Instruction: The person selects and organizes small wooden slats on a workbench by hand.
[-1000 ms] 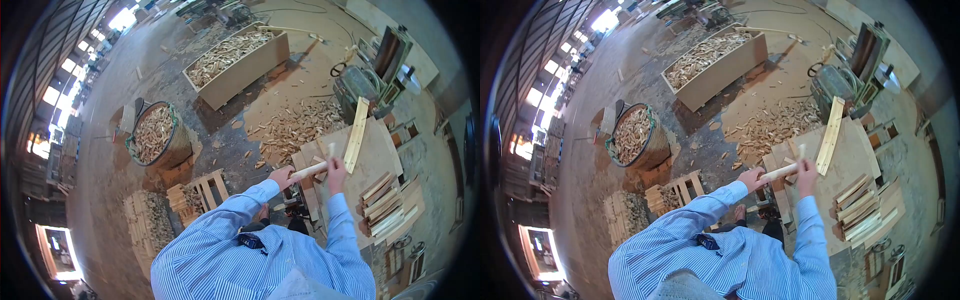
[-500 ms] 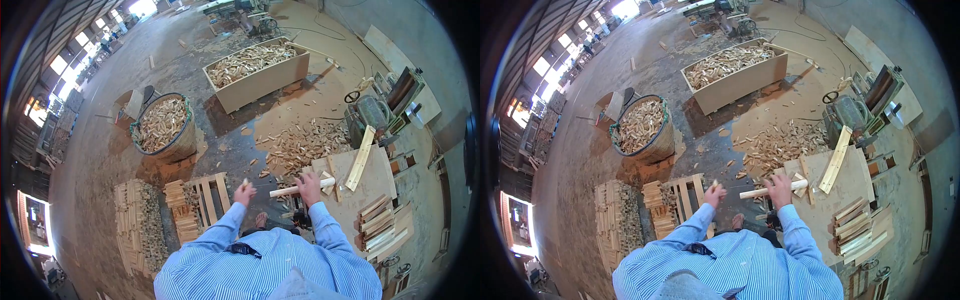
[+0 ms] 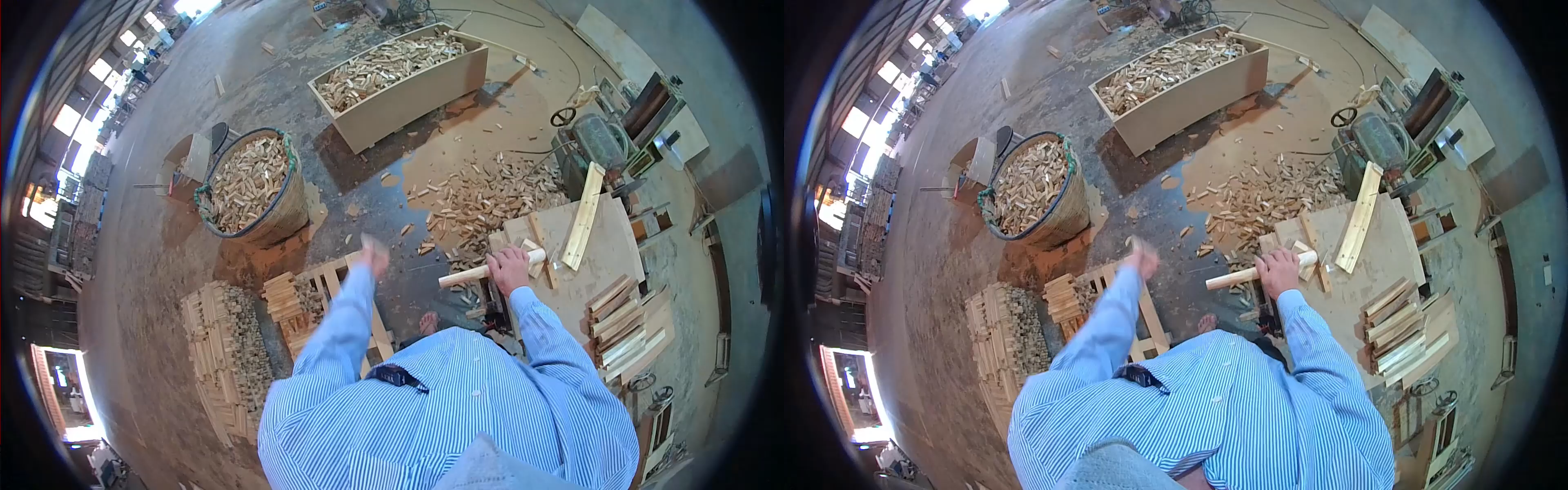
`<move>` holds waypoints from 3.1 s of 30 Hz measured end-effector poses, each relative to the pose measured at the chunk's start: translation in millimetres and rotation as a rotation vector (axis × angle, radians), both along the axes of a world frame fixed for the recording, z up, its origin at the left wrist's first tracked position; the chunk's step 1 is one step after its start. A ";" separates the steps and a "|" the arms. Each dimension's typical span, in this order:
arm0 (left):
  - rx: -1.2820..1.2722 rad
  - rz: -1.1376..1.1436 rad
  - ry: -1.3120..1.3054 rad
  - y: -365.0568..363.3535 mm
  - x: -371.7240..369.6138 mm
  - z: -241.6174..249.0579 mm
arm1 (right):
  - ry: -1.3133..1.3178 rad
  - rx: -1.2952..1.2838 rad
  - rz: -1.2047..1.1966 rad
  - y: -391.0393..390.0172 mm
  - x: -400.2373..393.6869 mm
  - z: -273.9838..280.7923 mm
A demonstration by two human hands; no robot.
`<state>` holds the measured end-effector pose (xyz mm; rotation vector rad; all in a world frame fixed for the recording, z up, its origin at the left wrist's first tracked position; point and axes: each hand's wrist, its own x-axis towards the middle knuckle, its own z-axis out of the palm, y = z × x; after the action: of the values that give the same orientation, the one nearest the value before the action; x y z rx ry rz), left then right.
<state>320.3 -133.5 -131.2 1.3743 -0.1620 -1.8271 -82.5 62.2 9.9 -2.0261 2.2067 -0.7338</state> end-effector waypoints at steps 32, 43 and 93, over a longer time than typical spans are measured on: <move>-1.022 -1.488 -1.281 148.7 -253.5 144.5 | 0.312 0.213 -0.934 171.5 -190.2 4.0; -1.155 -1.523 -1.215 129.5 -298.6 140.7 | -0.176 0.114 -0.923 133.4 -207.3 -2.2; -1.145 -1.665 -1.359 136.9 -456.7 138.0 | -0.516 0.051 -0.984 13.3 -421.3 0.3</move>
<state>-136.4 3.4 6.8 1.1764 -3.0874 -0.6843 -503.8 75.6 10.2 -0.4864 2.6916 -1.0579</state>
